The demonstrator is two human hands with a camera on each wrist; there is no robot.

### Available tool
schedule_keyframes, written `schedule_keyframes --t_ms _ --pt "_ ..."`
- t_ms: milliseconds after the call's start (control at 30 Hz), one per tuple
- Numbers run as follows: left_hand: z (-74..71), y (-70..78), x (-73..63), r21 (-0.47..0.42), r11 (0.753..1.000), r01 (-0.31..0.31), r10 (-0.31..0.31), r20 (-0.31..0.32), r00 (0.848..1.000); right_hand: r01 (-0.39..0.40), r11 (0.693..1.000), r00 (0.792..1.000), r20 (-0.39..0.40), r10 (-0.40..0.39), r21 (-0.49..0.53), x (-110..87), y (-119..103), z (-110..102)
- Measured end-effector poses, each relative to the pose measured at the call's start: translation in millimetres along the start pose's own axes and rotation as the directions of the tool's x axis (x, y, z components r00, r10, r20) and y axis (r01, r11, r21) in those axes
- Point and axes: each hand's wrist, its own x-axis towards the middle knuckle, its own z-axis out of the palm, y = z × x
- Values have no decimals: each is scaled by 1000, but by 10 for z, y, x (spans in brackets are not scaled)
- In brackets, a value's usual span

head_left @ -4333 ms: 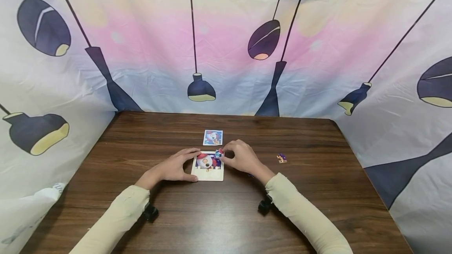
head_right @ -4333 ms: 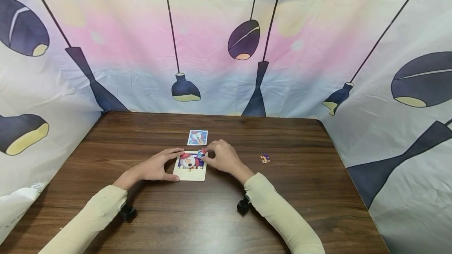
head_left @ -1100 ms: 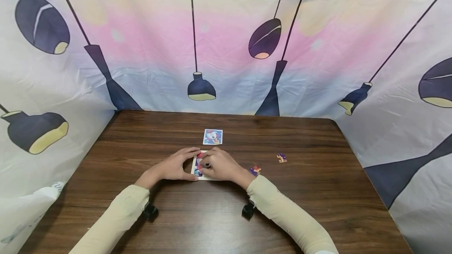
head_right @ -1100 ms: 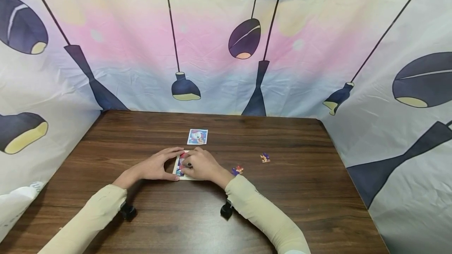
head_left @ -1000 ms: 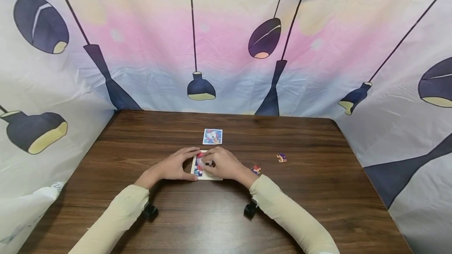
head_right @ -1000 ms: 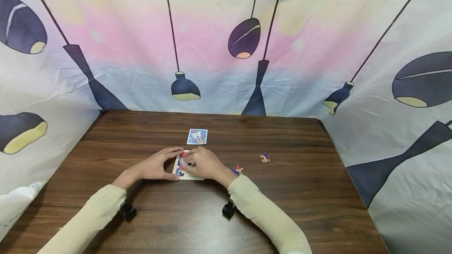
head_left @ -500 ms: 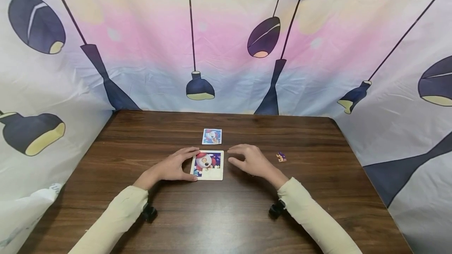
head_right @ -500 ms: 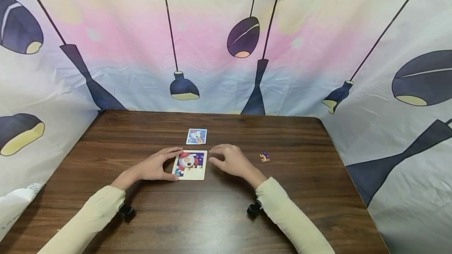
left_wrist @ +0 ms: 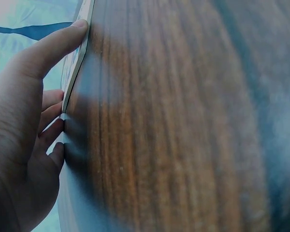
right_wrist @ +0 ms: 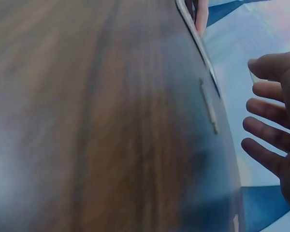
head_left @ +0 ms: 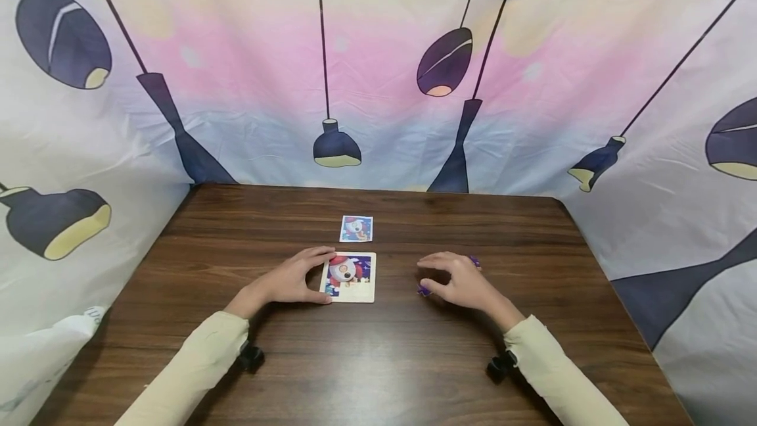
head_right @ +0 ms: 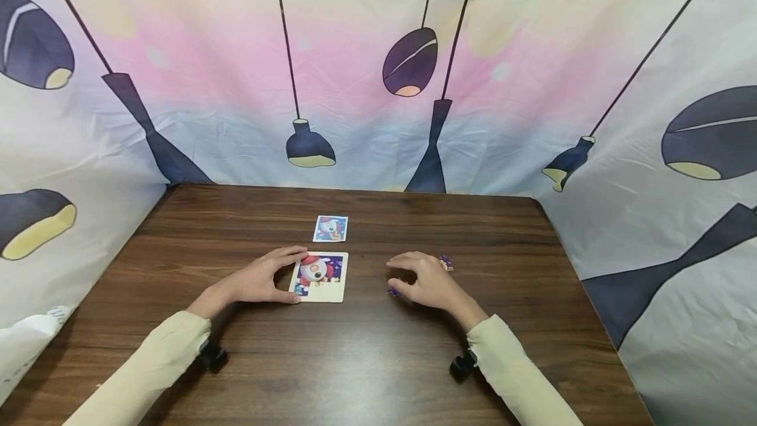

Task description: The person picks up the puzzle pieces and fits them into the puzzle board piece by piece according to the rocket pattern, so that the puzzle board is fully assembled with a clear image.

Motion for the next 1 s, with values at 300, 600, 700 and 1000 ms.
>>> schedule_keyframes --t_ms 300,600,700,1000 --pt "-8 11 -8 -15 1000 23 -23 14 1000 -56 996 991 115 63 -67 -134 31 -17" --pt "0 30 3 -5 1000 27 -27 20 999 -86 991 972 209 105 -102 -120 46 -40" --pt "0 34 5 -10 999 34 -34 23 999 -63 993 973 216 82 -96 -120 79 -35" --pt "-17 33 2 -7 999 52 -52 30 998 -67 996 969 234 79 -56 -92 78 -59"
